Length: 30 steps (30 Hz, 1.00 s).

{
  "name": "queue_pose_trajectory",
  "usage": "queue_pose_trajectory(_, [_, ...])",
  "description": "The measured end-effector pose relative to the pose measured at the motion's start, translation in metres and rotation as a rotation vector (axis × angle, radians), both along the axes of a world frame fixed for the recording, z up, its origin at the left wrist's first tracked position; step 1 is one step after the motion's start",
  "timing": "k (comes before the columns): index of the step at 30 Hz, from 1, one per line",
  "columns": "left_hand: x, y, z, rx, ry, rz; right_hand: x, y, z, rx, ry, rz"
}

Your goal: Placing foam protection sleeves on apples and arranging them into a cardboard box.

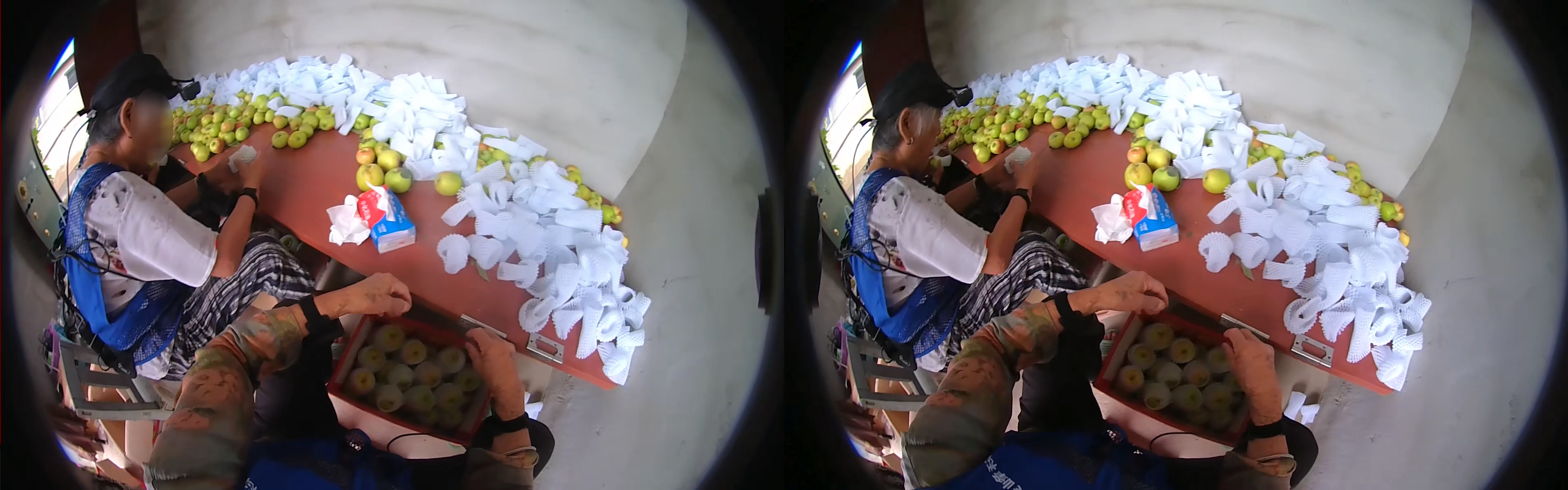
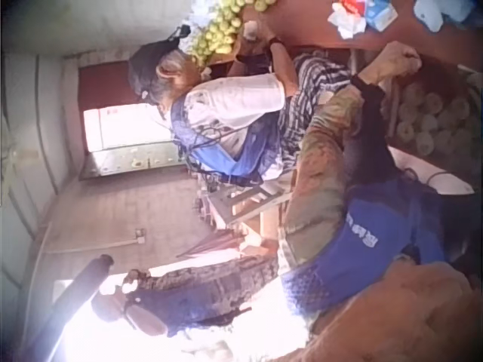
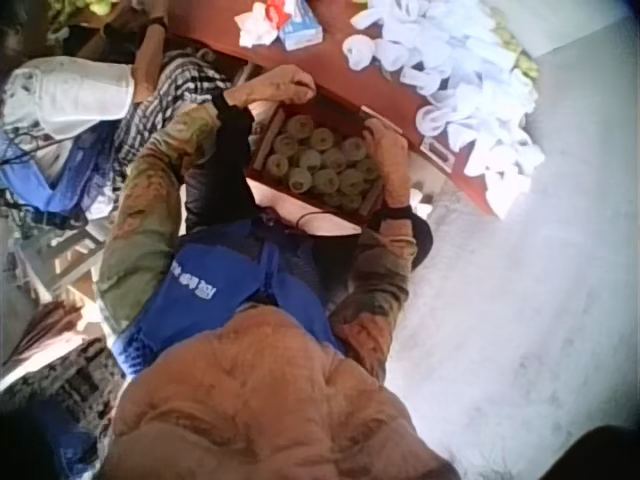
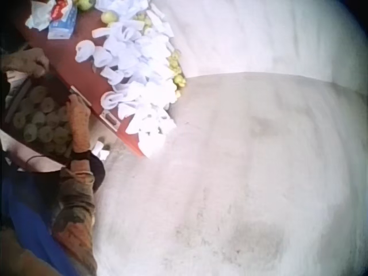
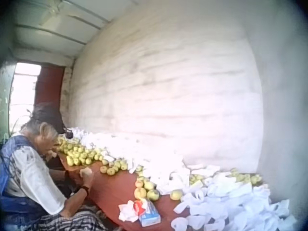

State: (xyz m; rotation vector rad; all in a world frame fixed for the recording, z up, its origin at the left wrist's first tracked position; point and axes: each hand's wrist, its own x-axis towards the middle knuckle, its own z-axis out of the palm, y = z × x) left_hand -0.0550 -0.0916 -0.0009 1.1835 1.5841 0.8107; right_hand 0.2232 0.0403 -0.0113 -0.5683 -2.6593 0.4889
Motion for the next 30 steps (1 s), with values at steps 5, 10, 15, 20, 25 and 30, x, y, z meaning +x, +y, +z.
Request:
queue_pose_trajectory(5, [0.002, 0.054, 0.007, 0.427, 0.079, 0.105, 0.001, 0.004, -0.001, 0.007, -0.029, -0.014])
queue_pose_trajectory(10, [-0.039, 0.117, 0.011, 0.454, 0.444, 0.295, -0.001, 0.002, 0.004, 0.021, -0.043, -0.014])
queue_pose_trajectory(15, [-0.076, 0.190, 0.007, 0.468, 0.825, 0.424, 0.005, 0.004, 0.002, 0.036, -0.027, -0.008])
queue_pose_trajectory(20, [-0.120, 0.241, -0.004, 0.537, 0.962, 0.304, 0.002, 0.002, -0.006, 0.087, -0.042, 0.025])
queue_pose_trajectory(25, [-0.146, 0.273, -0.021, 0.519, 1.127, 0.155, 0.001, -0.007, 0.004, -0.004, -0.065, 0.019])
queue_pose_trajectory(30, [-0.131, 0.297, -0.018, 0.406, 1.135, 0.133, 0.013, 0.005, 0.005, -0.040, -0.023, -0.012])
